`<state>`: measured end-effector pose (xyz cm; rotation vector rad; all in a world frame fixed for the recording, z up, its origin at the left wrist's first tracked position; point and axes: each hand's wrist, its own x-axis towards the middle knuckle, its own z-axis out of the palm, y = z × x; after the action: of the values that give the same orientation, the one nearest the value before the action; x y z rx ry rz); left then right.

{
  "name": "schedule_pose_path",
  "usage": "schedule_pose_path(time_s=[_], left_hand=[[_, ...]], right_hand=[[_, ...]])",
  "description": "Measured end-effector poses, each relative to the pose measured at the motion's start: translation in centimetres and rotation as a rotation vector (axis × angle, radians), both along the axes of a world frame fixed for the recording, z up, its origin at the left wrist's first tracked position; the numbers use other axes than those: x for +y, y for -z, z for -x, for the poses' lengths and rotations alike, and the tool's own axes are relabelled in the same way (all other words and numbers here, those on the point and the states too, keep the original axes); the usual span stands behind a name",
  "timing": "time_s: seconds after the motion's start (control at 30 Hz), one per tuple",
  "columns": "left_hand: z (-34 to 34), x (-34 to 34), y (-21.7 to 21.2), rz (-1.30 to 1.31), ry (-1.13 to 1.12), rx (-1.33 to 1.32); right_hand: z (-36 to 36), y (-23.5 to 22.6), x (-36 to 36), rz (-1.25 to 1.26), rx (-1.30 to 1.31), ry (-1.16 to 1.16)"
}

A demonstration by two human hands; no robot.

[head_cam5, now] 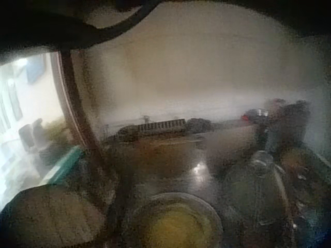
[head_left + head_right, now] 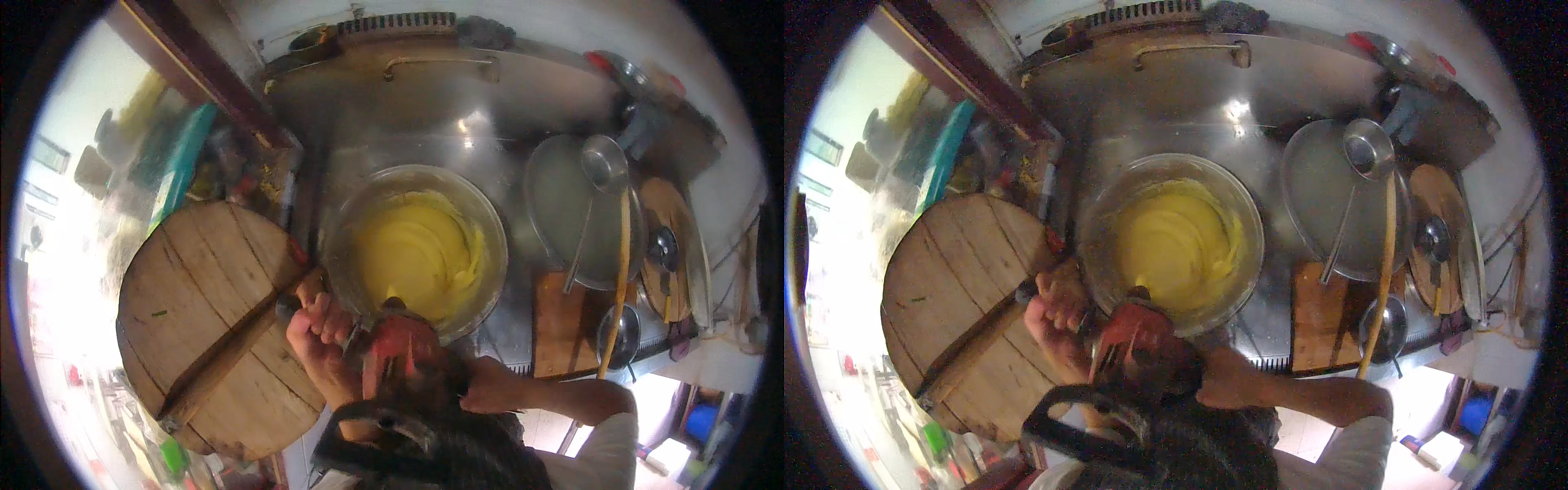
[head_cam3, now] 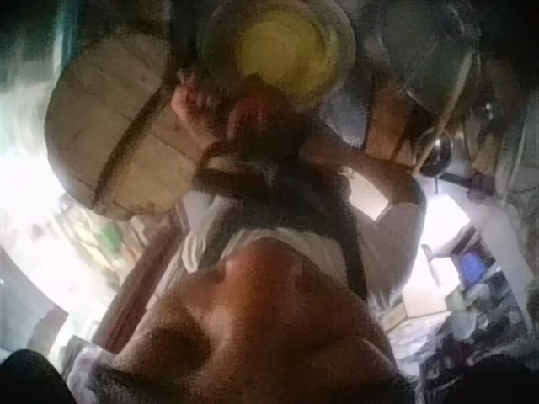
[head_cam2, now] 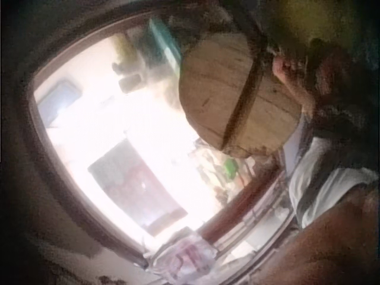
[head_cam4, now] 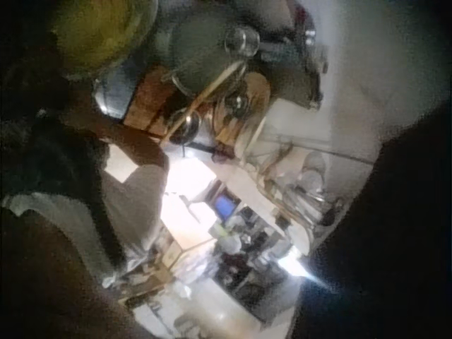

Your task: The person uses a handheld power drill with a mixing attachment to blend a yellow dough-like substance in a large metal bowl. The person holds the bowl steady with one hand while operating the drill with the other, occasionally scraping the sides of the bowl with a spatula to incorporate the mixture.

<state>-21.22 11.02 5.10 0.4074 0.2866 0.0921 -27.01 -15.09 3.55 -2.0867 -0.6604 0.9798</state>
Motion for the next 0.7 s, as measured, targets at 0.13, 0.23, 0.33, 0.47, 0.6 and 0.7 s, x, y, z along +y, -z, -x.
schedule_pose_path(time_s=[0.13, 0.23, 0.33, 0.47, 0.6, 0.7], left_hand=[[-2.0, -0.2, 3.3, -0.251, 0.144, -0.088], [-3.9, -2.0, 8.0, -0.177, 0.303, -0.222], [-4.7, -4.1, 10.9, -0.162, 0.389, -0.350], [-3.3, -3.8, 10.4, -0.025, 0.297, -0.162], [-0.8, -2.5, 5.0, -0.114, 0.096, -0.005], [-0.2, -1.3, -0.6, 0.006, 0.055, 0.094]], right_hand=[[0.3, 7.1, 2.0, -0.149, -0.046, 0.299], [0.8, 14.4, 1.4, -0.156, -0.164, 0.443], [0.7, 15.1, 0.4, -0.080, -0.266, 0.475], [1.3, 7.1, -0.9, 0.124, -0.055, 0.548], [1.4, 0.1, -1.6, 0.310, -0.084, 0.003], [2.8, 2.7, -1.4, -0.016, 0.109, 0.178]])
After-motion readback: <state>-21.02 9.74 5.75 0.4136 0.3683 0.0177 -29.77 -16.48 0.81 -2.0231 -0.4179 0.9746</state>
